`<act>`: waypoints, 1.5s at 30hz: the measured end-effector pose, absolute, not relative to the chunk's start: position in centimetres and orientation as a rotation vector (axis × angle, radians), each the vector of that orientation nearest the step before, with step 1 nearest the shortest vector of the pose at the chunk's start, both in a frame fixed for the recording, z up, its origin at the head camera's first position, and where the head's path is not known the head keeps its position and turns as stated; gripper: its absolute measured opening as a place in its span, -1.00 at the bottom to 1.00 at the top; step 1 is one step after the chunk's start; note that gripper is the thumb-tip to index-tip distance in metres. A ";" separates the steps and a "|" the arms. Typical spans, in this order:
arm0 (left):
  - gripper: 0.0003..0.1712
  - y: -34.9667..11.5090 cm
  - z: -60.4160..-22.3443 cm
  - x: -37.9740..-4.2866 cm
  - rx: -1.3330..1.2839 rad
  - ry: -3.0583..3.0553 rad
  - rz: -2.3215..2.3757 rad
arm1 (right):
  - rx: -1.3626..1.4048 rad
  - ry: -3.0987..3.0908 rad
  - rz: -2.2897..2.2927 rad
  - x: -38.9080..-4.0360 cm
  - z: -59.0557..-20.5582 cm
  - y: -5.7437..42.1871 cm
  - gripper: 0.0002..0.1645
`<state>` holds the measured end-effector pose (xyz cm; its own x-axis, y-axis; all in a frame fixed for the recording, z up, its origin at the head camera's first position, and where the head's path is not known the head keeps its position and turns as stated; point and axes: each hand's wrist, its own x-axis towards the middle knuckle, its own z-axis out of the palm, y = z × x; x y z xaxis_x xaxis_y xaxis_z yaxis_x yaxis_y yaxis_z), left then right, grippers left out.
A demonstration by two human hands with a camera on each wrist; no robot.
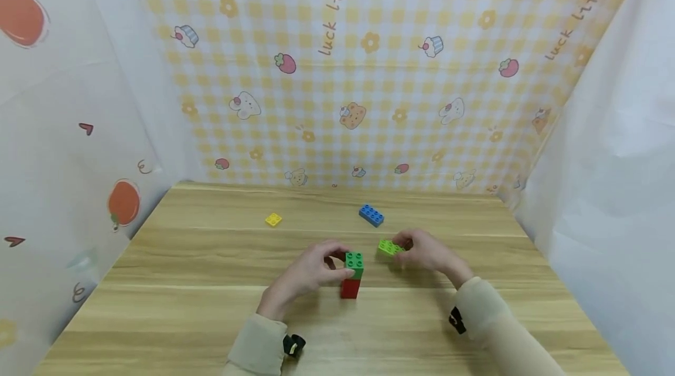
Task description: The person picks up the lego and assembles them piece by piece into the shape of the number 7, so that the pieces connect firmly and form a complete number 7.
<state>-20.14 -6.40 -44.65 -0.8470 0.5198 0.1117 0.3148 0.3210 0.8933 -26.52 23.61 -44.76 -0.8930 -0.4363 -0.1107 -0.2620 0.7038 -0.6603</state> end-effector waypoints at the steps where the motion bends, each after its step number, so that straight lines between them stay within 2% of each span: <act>1: -0.59 -6.4 -44.7 -20.1 0.769 2.388 1.544 | -0.544 2.645 -0.999 -26.4 -44.5 23.3 -0.58; 15: -0.60 -6.4 -44.8 -20.5 0.822 2.360 1.552 | -0.541 2.634 -1.322 -23.4 -40.3 21.5 -0.43; 26: -0.63 -6.7 -45.0 -20.5 0.837 2.320 1.579 | -0.736 2.631 -1.468 -20.9 -38.7 19.0 -0.52; 45: -0.59 -7.0 -44.9 -20.3 0.887 2.332 1.576 | -1.027 2.622 -1.323 -19.7 -38.8 15.7 -0.63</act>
